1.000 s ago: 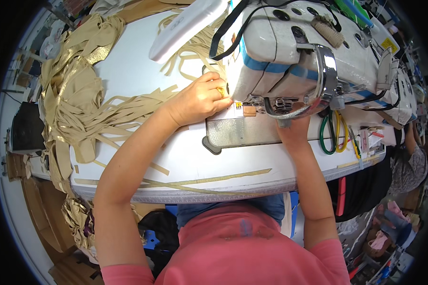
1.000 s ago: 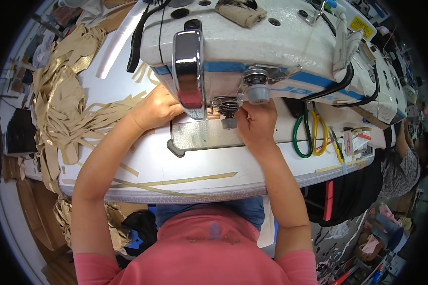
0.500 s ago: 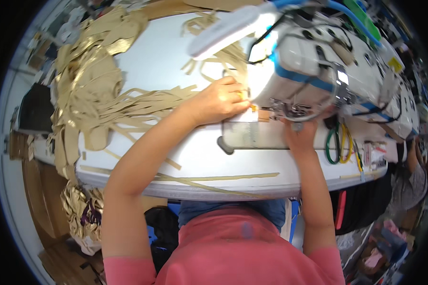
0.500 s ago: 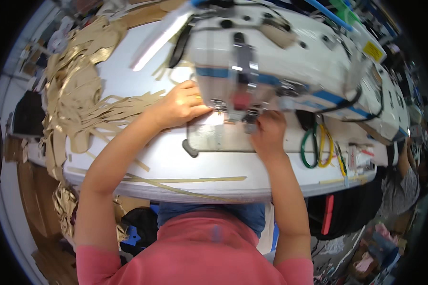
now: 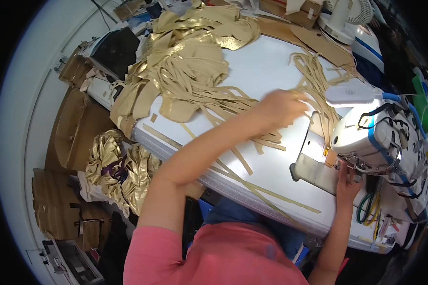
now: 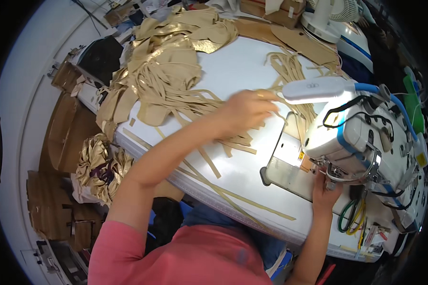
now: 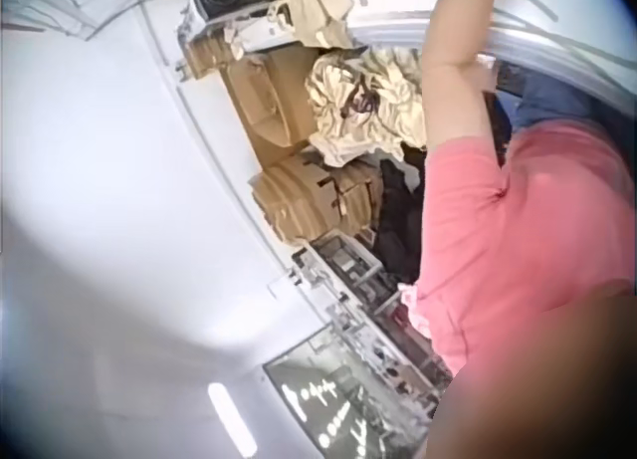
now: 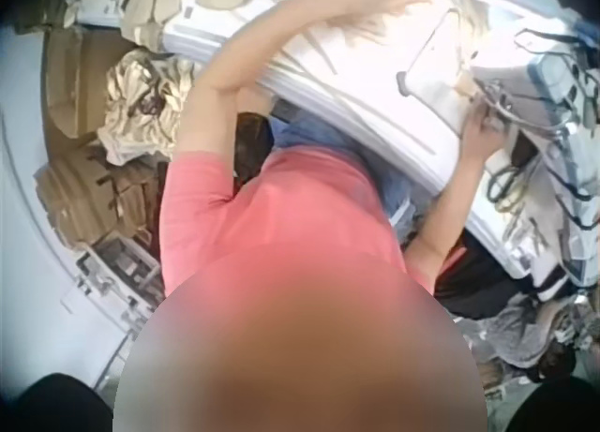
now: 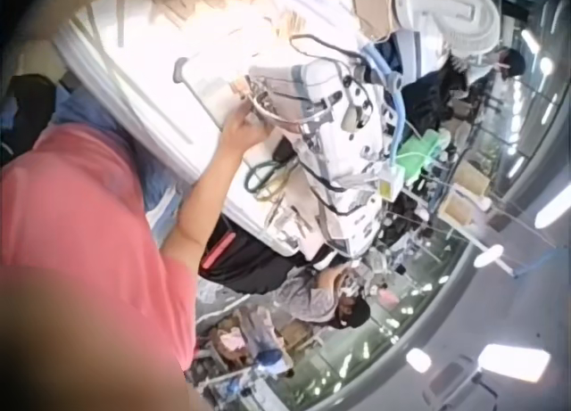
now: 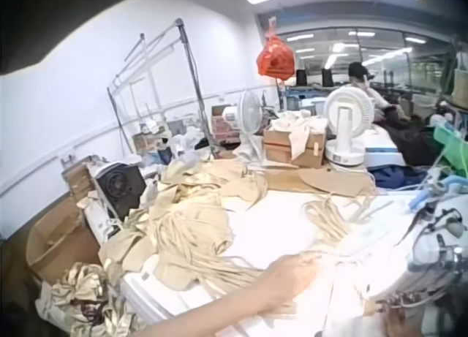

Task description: Sewing strips of gold-colored fabric together or finishing edges using an industrial sewing machine.

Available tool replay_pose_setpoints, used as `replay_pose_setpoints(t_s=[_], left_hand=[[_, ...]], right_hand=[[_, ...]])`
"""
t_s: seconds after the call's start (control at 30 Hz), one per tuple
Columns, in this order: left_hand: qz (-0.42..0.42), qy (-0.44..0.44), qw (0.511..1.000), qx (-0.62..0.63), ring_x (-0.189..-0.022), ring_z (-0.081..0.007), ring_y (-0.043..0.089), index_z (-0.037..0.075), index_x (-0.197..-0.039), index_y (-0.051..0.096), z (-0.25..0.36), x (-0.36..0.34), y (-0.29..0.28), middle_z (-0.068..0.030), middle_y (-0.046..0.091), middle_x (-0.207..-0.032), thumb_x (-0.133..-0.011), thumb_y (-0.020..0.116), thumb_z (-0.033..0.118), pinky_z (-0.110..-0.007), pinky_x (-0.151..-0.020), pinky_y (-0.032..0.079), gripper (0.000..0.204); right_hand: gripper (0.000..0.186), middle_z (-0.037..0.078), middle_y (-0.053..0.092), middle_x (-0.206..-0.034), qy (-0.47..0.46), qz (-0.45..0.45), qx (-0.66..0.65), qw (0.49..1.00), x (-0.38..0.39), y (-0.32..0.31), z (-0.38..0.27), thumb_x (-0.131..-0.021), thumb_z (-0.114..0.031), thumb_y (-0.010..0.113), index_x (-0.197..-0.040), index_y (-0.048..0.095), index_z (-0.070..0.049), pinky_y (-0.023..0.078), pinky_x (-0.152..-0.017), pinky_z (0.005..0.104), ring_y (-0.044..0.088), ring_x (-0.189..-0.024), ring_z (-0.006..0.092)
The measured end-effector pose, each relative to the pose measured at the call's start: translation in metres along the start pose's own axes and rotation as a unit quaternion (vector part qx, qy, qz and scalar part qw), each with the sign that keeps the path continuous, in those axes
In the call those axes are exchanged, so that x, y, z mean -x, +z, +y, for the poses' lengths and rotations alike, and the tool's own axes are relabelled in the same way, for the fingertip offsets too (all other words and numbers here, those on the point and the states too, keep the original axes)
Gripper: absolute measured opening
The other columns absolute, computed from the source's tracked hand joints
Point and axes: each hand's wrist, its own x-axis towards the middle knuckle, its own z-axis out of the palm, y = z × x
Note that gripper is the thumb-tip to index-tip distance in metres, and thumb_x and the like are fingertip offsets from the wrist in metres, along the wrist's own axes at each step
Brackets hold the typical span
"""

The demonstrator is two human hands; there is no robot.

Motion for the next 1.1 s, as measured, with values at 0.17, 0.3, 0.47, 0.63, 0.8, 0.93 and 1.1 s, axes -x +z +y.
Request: replay_pose_setpoints(t_s=[0.17, 0.3, 0.47, 0.63, 0.8, 0.93, 1.1], left_hand=[[0.022, -0.182, 0.982, -0.049, -0.078, -0.0253, 0.064, 0.004, -0.092, 0.069, -0.044, 0.085, -0.114, -0.0091, 0.067, -0.089, -0.082, 0.067, 0.01, -0.034, -0.071, 0.051, 0.011], [0.011, -0.268, 0.962, -0.055, -0.079, -0.0253, 0.064, 0.003, -0.09, 0.069, -0.049, 0.134, -0.157, -0.0093, 0.066, -0.086, -0.079, 0.07, 0.008, -0.033, -0.072, 0.05, 0.012], [-0.001, -0.242, 0.968, -0.064, -0.084, -0.0256, 0.063, 0.003, -0.09, 0.069, -0.054, 0.153, -0.153, -0.0096, 0.065, -0.093, -0.076, 0.071, 0.006, -0.033, -0.075, 0.051, 0.014], [-0.009, -0.234, 0.969, -0.073, -0.087, -0.0261, 0.063, 0.004, -0.09, 0.069, -0.063, 0.159, -0.152, -0.0094, 0.063, -0.098, -0.075, 0.072, 0.005, -0.033, -0.077, 0.051, 0.016], [-0.02, -0.185, 0.977, -0.1, -0.085, -0.0274, 0.062, 0.004, -0.087, 0.067, -0.062, 0.16, -0.157, -0.0074, 0.064, -0.096, -0.073, 0.071, 0.005, -0.032, -0.075, 0.05, 0.015], [0.033, -0.074, 0.975, -0.205, -0.078, -0.0231, 0.063, 0.002, -0.085, 0.064, -0.038, 0.139, -0.148, -0.0074, 0.063, -0.083, -0.076, 0.068, 0.004, -0.032, -0.068, 0.049, 0.01], [-0.175, -0.292, 0.872, 0.352, -0.071, -0.0071, 0.056, 0.003, -0.093, 0.056, 0.038, 0.091, -0.116, -0.0005, 0.059, -0.082, -0.089, 0.062, 0.011, -0.023, -0.065, 0.045, 0.011]], right_hand=[[0.015, 0.003, 0.067, -0.088, -0.05, -0.036, 0.066, 0.996, -0.004, 0.003, -0.022, -0.093, -0.012, 0.06, -0.102, 0.069, -0.005, 0.046, -0.064, 0.0225, 0.058, -0.073, 0.0078], [0.013, 0.005, 0.067, -0.088, -0.108, -0.058, 0.146, 0.982, -0.005, 0.004, -0.034, -0.092, -0.012, 0.061, -0.102, 0.068, -0.006, 0.047, -0.068, 0.0245, 0.06, -0.075, 0.0113], [0.008, 0.008, 0.065, -0.086, -0.146, -0.065, 0.199, 0.967, -0.005, 0.008, -0.053, -0.09, -0.008, 0.06, -0.094, 0.066, -0.004, 0.047, -0.077, 0.0284, 0.061, -0.082, 0.0192], [0.007, 0.009, 0.064, -0.083, -0.132, -0.045, 0.186, 0.973, -0.001, 0.011, -0.055, -0.089, -0.006, 0.06, -0.092, 0.066, -0.004, 0.046, -0.076, 0.0294, 0.06, -0.08, 0.0206], [0.008, 0.011, 0.061, -0.074, -0.259, -0.073, 0.181, 0.946, -0.005, 0.034, -0.087, -0.079, -0.003, 0.066, -0.086, 0.067, -0.005, 0.044, -0.066, 0.0361, 0.055, -0.066, 0.0268], [0.015, 0.013, 0.062, -0.085, -0.206, -0.165, 0.079, 0.961, 0.001, 0.066, -0.11, -0.078, 0.0, 0.065, -0.092, 0.064, -0.002, 0.046, -0.073, 0.0356, 0.06, -0.079, 0.0276], [0.044, 0.016, 0.056, -0.116, -0.204, -0.251, -0.101, 0.941, -0.008, 0.116, -0.164, -0.077, -0.001, 0.068, -0.118, 0.052, 0.0, 0.044, -0.091, 0.0351, 0.055, -0.108, 0.0271]])
